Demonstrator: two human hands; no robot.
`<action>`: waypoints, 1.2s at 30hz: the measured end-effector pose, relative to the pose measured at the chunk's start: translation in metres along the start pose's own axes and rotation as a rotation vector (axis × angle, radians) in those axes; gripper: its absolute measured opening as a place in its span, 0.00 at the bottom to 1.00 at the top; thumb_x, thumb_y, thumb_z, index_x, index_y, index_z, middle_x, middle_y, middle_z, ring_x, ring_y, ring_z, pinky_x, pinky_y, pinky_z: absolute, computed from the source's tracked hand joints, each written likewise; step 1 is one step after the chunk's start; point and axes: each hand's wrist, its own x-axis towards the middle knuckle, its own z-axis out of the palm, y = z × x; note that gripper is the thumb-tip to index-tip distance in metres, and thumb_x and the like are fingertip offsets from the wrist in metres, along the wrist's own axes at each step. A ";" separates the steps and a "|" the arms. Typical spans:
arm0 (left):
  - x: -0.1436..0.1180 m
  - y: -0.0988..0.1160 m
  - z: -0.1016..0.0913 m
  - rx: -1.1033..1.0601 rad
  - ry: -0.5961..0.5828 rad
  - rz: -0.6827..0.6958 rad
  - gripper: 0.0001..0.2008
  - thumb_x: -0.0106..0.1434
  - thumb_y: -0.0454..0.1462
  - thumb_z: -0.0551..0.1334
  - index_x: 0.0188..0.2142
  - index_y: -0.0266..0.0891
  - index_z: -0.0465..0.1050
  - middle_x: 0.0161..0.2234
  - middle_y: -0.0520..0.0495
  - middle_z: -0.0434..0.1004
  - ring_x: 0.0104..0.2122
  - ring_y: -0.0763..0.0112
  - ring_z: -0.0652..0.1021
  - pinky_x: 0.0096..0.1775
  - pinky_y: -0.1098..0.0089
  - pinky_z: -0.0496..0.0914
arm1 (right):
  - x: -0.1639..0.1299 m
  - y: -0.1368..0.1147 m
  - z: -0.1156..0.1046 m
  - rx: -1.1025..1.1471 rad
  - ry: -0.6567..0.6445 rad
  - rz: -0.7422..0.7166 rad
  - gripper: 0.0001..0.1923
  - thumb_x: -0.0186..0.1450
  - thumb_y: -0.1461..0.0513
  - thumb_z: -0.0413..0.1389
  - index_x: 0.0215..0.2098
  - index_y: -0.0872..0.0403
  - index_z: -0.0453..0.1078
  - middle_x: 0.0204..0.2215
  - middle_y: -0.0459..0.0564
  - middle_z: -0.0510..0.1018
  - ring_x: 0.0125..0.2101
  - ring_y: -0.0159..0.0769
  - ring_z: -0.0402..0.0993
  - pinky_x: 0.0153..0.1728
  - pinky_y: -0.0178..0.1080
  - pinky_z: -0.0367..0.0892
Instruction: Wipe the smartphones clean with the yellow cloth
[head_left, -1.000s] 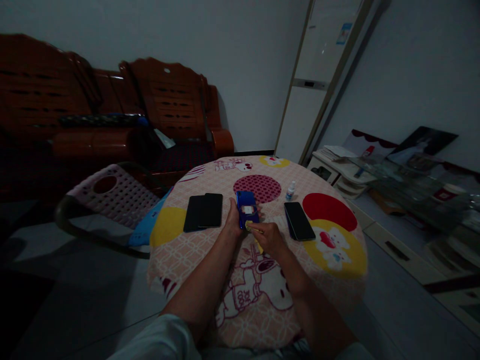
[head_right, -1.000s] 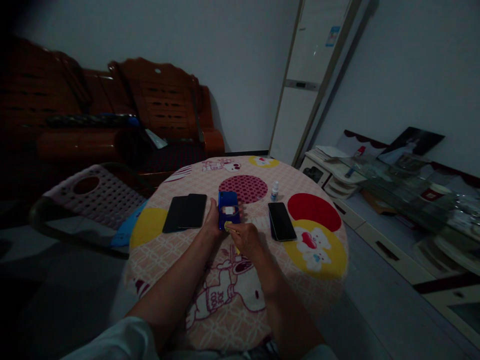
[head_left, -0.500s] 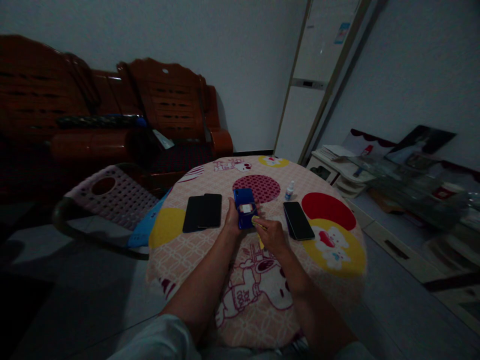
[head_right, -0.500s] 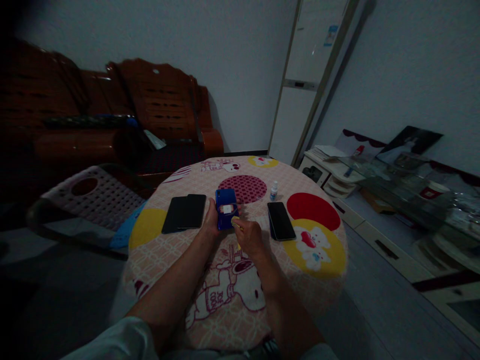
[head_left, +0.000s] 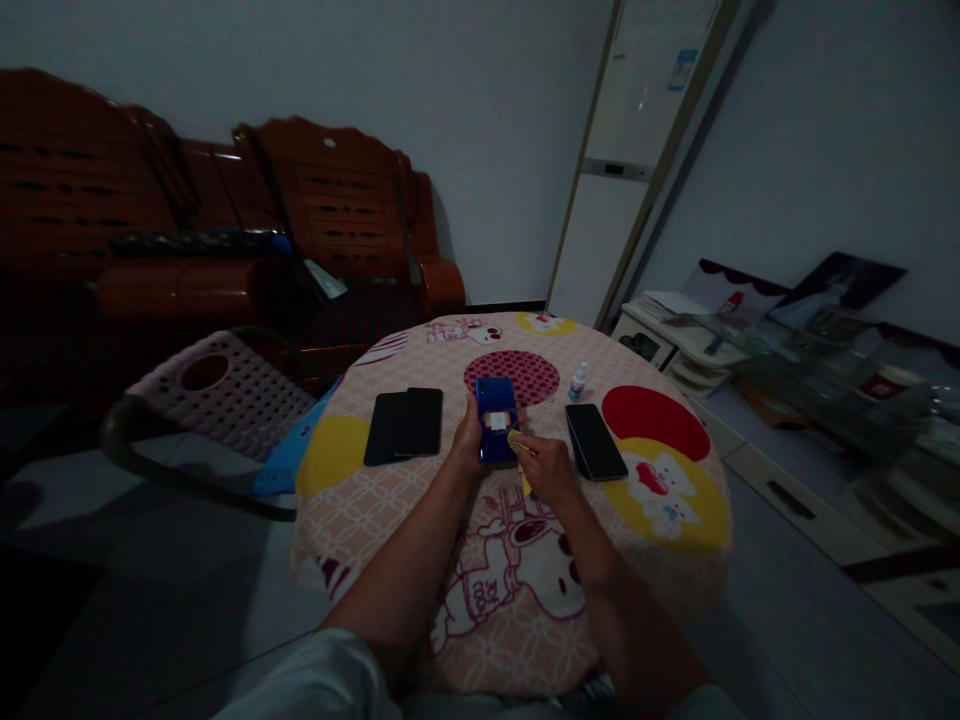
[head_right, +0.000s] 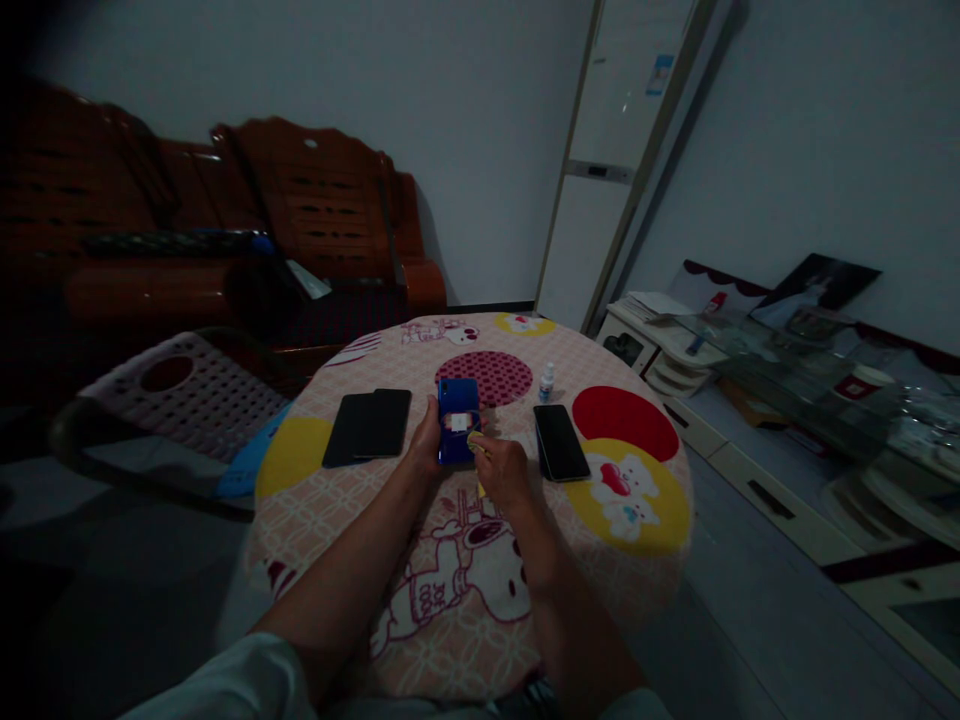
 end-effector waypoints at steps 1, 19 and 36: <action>0.000 0.000 0.000 -0.004 -0.002 -0.001 0.39 0.61 0.61 0.44 0.45 0.29 0.74 0.31 0.36 0.79 0.29 0.60 0.80 0.31 0.63 0.74 | 0.000 0.001 -0.001 0.003 0.009 0.004 0.14 0.61 0.66 0.54 0.43 0.50 0.77 0.39 0.48 0.82 0.40 0.38 0.79 0.42 0.36 0.71; 0.000 0.010 -0.009 -0.025 -0.001 0.003 0.39 0.63 0.59 0.41 0.47 0.27 0.73 0.33 0.34 0.79 0.31 0.60 0.80 0.34 0.63 0.74 | -0.002 -0.008 -0.005 0.121 -0.025 -0.074 0.13 0.60 0.66 0.55 0.41 0.51 0.78 0.39 0.50 0.81 0.41 0.42 0.79 0.43 0.41 0.73; -0.002 0.013 -0.005 0.011 -0.039 -0.036 0.39 0.65 0.58 0.39 0.46 0.26 0.73 0.32 0.34 0.79 0.28 0.61 0.80 0.32 0.64 0.73 | 0.001 -0.003 -0.006 0.328 0.030 -0.016 0.13 0.61 0.61 0.56 0.43 0.51 0.77 0.42 0.49 0.80 0.43 0.43 0.78 0.45 0.43 0.73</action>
